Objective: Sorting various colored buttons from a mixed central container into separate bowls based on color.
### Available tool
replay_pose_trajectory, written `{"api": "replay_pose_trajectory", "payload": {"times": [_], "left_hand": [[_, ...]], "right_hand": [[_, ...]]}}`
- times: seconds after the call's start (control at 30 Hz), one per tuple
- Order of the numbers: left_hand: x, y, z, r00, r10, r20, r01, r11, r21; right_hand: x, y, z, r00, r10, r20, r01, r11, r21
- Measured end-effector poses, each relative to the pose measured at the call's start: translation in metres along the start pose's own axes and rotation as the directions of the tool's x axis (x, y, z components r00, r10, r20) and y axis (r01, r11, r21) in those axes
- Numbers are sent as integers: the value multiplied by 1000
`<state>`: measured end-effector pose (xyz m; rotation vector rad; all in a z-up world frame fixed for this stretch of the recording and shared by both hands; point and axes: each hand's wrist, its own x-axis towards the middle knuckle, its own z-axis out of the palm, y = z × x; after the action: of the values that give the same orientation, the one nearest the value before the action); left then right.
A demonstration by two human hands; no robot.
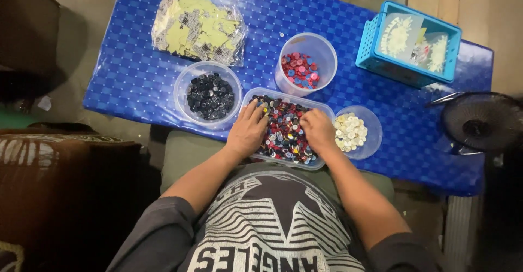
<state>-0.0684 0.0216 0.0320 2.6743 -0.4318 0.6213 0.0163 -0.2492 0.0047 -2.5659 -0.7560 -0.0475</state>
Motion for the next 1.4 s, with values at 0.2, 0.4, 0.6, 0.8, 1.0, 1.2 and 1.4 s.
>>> {"api": "replay_pose_trajectory", "payload": {"times": [0.2,0.4,0.6,0.8,1.0,1.2,1.4], "left_hand": [[0,-2,-1,999,18,-35,-17,1000,6],[-2,-2,7,998,16,-59,-15,1000,16],[-1,-5,3,999,50,-11,-50,999,21],[-2,-6,3,999,47,1,-47,999,2],[-3,-5,4,1000,28,-1,-28,999,23],[1,-2,-4,999,17,27,-18,1000,17],[-1,-3,2,1000,11,13,-12,999,31]], "right_hand": [[-7,-23,-51,847,456,273,-531,721,446],[2,-59,-81,884,428,186,-464,849,253],[63,-140,-109,981,136,136,-190,792,580],[54,-59,-77,998,4,-62,5,989,145],[18,9,-3,996,-44,-80,35,993,-112],[14,13,33,982,-128,-138,69,927,-368],[9,-9,-16,967,249,61,-256,933,254]]}}
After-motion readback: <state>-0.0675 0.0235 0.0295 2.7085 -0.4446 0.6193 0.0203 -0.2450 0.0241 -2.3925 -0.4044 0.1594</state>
